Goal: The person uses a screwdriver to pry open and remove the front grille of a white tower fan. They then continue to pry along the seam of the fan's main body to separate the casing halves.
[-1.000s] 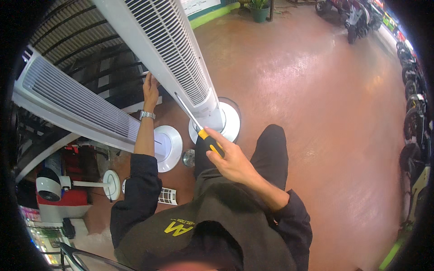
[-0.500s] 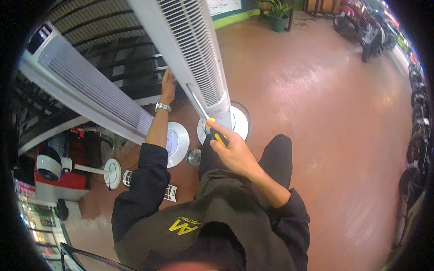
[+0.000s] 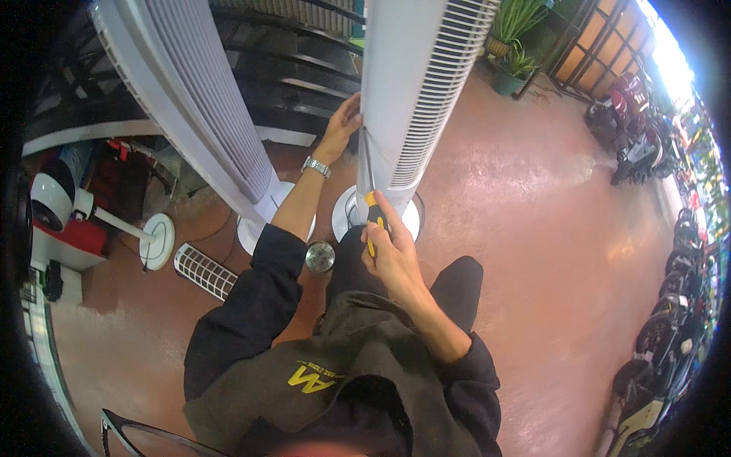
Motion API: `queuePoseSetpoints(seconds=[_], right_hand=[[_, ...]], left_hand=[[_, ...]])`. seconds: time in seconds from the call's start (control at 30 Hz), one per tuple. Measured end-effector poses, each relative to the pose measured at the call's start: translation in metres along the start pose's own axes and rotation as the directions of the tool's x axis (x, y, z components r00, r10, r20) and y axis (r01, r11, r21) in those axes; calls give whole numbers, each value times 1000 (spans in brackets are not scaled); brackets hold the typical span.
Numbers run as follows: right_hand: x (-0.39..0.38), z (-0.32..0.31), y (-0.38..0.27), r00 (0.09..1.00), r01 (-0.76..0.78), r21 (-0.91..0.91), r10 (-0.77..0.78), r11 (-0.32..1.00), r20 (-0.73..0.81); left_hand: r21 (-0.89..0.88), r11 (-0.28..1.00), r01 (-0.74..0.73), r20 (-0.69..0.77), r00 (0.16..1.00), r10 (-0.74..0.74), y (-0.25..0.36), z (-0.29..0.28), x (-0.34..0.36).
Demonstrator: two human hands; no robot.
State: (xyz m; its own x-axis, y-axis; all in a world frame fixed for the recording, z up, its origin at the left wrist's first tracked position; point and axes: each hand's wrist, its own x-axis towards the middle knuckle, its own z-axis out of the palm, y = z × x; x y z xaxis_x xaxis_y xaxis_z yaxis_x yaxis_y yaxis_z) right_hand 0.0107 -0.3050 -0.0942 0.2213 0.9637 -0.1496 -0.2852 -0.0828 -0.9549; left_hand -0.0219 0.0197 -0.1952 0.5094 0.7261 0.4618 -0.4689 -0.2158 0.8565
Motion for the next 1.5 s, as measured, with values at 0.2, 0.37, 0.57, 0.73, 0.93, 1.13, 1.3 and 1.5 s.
queuePoseSetpoints(seconds=[0.2, 0.37, 0.57, 0.73, 0.93, 1.13, 1.3, 1.5], right_hand=[[21, 18, 10, 999, 35, -48, -37, 998, -39], [34, 31, 1, 997, 8, 65, -3, 998, -79], [61, 23, 0, 996, -28, 183, 43, 983, -82], [70, 21, 7, 999, -30, 270, 40, 962, -32], [70, 10, 14, 992, -116, 643, 56, 757, 114], [74, 45, 25, 998, 22, 497, 13, 868, -66], [72, 39, 26, 987, 53, 240, -14, 969, -161], [74, 20, 12, 998, -29, 424, 50, 905, -38]], left_hand=[[-14, 1000, 12, 21, 1000, -11, -2, 4, 2], [11, 1000, 17, 6, 1000, -17, -9, 1, 2], [-1, 999, -33, 32, 999, 33, -7, 4, -1], [74, 997, 32, -2, 999, -32, 0, 7, 1], [60, 998, 2, -41, 999, 0, 3, 12, -2], [90, 994, 61, -172, 984, -45, 12, 21, -9], [-15, 1000, 22, -107, 994, -24, 7, 21, -7], [75, 996, 43, -135, 990, -33, 4, 21, -2]])
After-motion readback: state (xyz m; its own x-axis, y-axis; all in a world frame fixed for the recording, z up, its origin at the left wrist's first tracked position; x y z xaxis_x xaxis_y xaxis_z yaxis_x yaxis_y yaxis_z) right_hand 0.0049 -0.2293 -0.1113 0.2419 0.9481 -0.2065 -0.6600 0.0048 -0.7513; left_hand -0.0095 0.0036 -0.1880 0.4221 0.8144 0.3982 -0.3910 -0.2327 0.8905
